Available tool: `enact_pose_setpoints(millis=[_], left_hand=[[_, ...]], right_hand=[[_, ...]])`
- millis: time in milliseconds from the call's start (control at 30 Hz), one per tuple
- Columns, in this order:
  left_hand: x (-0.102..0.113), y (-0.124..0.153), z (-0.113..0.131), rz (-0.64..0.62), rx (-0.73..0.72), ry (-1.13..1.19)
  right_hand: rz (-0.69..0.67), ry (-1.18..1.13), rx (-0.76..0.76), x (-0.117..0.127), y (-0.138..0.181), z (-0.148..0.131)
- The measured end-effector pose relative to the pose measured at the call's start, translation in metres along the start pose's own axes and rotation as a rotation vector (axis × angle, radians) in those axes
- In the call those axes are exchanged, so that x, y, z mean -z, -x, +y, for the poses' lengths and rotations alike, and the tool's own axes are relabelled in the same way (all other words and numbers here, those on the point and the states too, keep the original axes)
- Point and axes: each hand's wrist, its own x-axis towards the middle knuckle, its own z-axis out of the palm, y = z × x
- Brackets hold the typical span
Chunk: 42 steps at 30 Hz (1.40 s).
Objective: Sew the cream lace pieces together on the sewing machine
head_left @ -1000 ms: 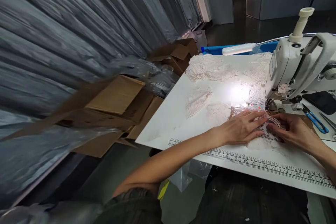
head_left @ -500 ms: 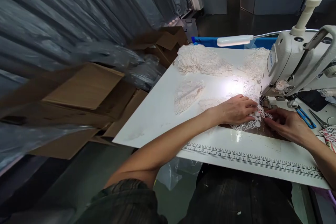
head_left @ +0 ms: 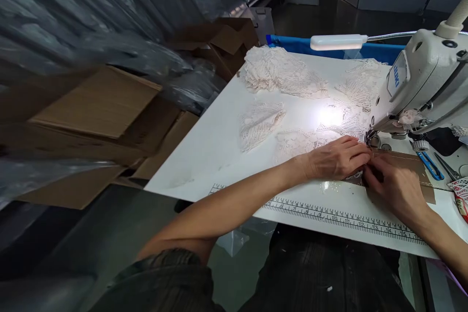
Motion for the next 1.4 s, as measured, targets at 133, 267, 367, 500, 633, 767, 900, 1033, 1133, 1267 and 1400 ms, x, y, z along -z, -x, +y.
enact_pose_setpoints(millis=[133,267,367,500,633,767,900,1033,1133,1267,1400], left_hand=[[-0.003,0.004,-0.001,-0.085,0.041,0.046],[-0.002,0.007,-0.002,-0.008,0.051,0.032],[-0.001,0.008,-0.002,0.008,0.059,0.020],[-0.002,0.009,-0.001,0.009,0.069,0.035],[-0.006,0.011,-0.003,0.079,0.031,0.049],[-0.010,0.013,-0.004,0.078,0.028,0.093],[-0.011,0.014,-0.004,0.038,0.044,0.086],[-0.009,0.013,-0.003,0.005,0.050,0.059],[-0.006,0.011,-0.002,0.009,0.026,0.029],[-0.005,0.010,-0.001,0.018,0.010,-0.003],[-0.005,0.009,0.001,-0.037,0.045,0.004]], right_hand=[[-0.152,-0.171,0.188,0.013,-0.013,0.016],[-0.159,-0.304,-0.062,0.017,-0.024,0.042],[-0.090,-0.336,-0.188,0.008,-0.022,0.049],[-0.040,-0.229,0.033,-0.003,-0.014,0.049],[0.020,-0.126,0.230,-0.008,-0.008,0.052],[0.022,-0.013,0.290,-0.008,-0.008,0.053],[0.001,0.063,0.296,-0.008,-0.008,0.049],[-0.013,0.031,0.254,-0.008,-0.007,0.048],[-0.016,-0.116,0.179,-0.005,-0.005,0.048],[-0.010,-0.252,0.172,0.001,-0.002,0.046],[-0.012,-0.219,0.279,0.001,0.000,0.043]])
